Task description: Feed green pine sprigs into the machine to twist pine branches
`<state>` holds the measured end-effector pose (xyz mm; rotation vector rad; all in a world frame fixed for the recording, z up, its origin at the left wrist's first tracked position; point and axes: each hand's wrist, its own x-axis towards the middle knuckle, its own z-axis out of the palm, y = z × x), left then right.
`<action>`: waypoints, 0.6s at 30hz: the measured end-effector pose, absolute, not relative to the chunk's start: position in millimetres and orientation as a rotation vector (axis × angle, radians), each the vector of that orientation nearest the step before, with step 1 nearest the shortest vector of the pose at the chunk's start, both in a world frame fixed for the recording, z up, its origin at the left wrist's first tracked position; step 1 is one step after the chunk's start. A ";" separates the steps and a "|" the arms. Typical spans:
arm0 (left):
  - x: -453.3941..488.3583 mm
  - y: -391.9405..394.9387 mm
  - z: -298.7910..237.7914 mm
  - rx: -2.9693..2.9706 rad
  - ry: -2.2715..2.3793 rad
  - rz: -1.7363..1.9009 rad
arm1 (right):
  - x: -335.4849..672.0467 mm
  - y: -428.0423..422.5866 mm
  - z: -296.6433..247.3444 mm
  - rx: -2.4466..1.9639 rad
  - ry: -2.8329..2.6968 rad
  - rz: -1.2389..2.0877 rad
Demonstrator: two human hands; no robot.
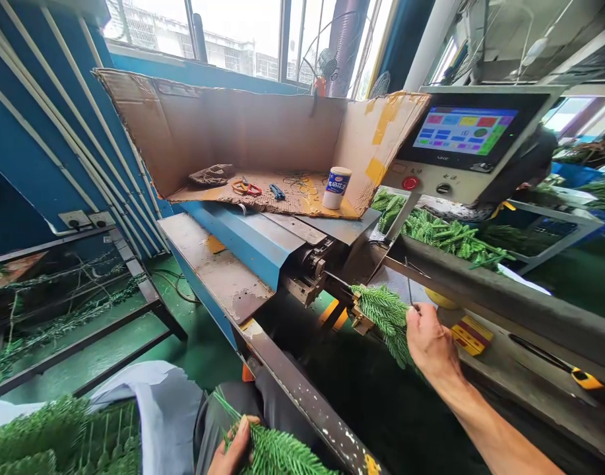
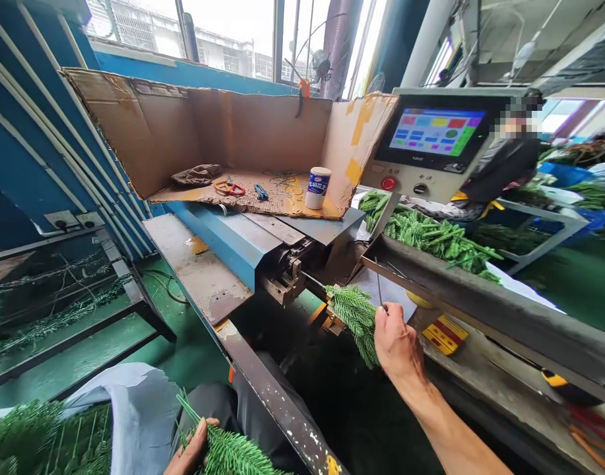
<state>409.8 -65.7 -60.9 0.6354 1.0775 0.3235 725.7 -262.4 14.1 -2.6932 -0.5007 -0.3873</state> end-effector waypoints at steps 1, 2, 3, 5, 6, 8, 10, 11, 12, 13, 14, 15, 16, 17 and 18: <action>411.0 -65.3 -59.8 0.631 1.071 0.324 | 725.7 -262.6 16.7 -2.699 -0.518 -0.422; 412.6 -65.0 -57.7 0.632 1.069 0.329 | 726.2 -263.0 20.8 -2.711 -0.545 -0.468; 414.6 -64.8 -54.8 0.640 1.066 0.340 | 727.0 -263.5 25.7 -2.727 -0.582 -0.523; 419.0 -64.7 -47.0 0.654 1.047 0.374 | 728.4 -263.4 35.6 -2.753 -0.681 -0.653; 421.3 -64.8 -42.5 0.655 1.030 0.390 | 728.8 -262.6 40.0 -2.755 -0.740 -0.717; 426.1 -65.5 -33.6 0.637 0.997 0.401 | 728.4 -259.7 47.8 -2.741 -0.846 -0.815; 430.5 -66.7 -25.7 0.606 0.969 0.391 | 727.7 -259.0 55.5 -2.737 -0.936 -0.858; 432.3 -67.2 -22.8 0.595 0.954 0.384 | 727.7 -261.6 59.6 -2.748 -0.953 -0.876; 433.4 -67.5 -20.7 0.586 0.938 0.380 | 728.1 -267.1 63.7 -2.766 -0.937 -0.907; 433.8 -67.3 -19.7 0.578 0.927 0.377 | 729.2 -276.1 67.2 -2.784 -0.897 -0.951; 433.2 -66.6 -19.9 0.573 0.920 0.373 | 730.8 -288.7 69.4 -2.798 -0.858 -0.987; 431.6 -65.3 -21.4 0.570 0.918 0.368 | 732.9 -304.4 69.6 -2.799 -0.846 -0.999; 429.1 -63.4 -24.1 0.563 0.924 0.362 | 735.2 -322.3 67.3 -2.792 -0.869 -0.976; 425.6 -61.1 -27.7 0.554 0.934 0.359 | 737.5 -341.0 62.5 -2.788 -0.944 -0.883; 421.4 -58.6 -32.1 0.542 0.946 0.358 | 739.9 -358.8 55.6 -2.791 -1.020 -0.759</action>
